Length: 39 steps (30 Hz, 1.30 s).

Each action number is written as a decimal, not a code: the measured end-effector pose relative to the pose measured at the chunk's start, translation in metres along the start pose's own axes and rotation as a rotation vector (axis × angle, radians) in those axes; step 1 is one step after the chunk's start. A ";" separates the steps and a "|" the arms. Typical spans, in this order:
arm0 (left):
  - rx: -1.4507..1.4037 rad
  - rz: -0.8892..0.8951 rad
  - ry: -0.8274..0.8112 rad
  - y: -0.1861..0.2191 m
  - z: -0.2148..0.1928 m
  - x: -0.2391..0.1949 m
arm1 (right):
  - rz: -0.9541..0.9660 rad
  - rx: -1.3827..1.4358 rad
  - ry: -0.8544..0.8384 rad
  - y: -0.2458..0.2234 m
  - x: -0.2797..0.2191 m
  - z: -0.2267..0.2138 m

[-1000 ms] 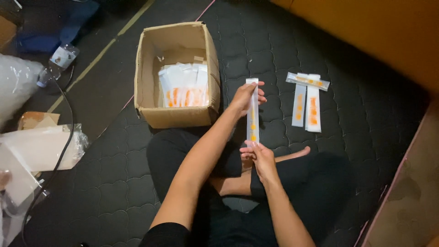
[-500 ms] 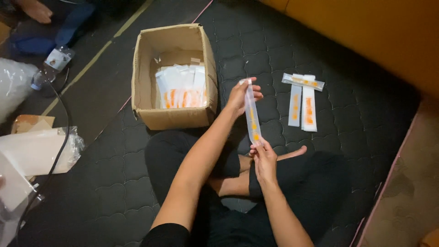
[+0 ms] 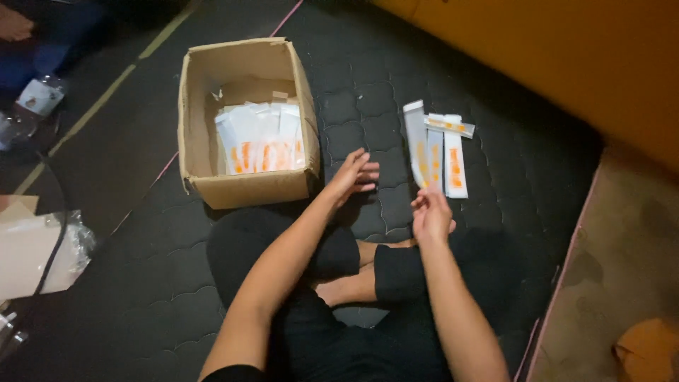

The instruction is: Inserting paper strips into individual plastic sleeves and organizing them into a stack.

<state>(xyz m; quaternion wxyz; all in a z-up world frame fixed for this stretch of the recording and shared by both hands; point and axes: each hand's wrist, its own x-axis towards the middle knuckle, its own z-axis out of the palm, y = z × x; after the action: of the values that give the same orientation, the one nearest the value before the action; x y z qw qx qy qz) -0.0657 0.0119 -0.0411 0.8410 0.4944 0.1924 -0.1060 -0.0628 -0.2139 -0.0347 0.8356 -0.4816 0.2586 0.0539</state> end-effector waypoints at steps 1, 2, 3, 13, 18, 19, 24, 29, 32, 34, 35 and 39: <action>-0.004 -0.003 -0.008 -0.007 0.000 0.003 | -0.006 -0.004 0.006 0.005 0.030 -0.014; 0.037 -0.004 -0.016 -0.013 0.000 0.005 | 0.024 0.006 0.047 0.010 0.060 -0.028; 0.078 0.001 -0.020 -0.016 -0.002 0.007 | 0.054 0.016 0.081 0.015 0.090 -0.038; 0.075 0.030 0.119 -0.006 -0.007 -0.004 | 0.176 -0.120 0.304 0.007 0.062 -0.037; 0.077 0.056 0.128 -0.005 -0.007 -0.007 | 0.134 -0.183 0.300 0.008 0.061 -0.037; 0.074 0.059 0.131 -0.008 -0.007 -0.005 | 0.134 -0.186 0.297 0.005 0.058 -0.035; 0.071 0.082 0.129 -0.019 -0.012 0.002 | 0.085 -0.292 0.326 0.001 0.055 -0.026; 0.075 0.086 0.139 -0.032 -0.018 0.016 | 0.089 -0.318 0.354 0.026 0.108 -0.051; 0.099 0.091 0.141 -0.030 -0.016 0.014 | 0.103 -0.326 0.376 0.023 0.101 -0.041; 0.108 0.093 0.147 -0.026 -0.016 0.008 | 0.112 -0.345 0.378 0.020 0.095 -0.031; 0.114 0.089 0.138 -0.023 -0.015 0.004 | 0.113 -0.340 0.406 0.022 0.098 -0.029; 0.143 0.091 0.129 -0.021 -0.014 0.000 | 0.127 -0.339 0.438 0.004 0.066 -0.004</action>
<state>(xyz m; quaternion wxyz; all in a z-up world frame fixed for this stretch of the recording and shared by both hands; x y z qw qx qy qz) -0.0763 0.0141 -0.0636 0.7934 0.5672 0.2154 -0.0491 -0.0086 -0.2255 -0.0716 0.6622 -0.5976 0.4499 0.0435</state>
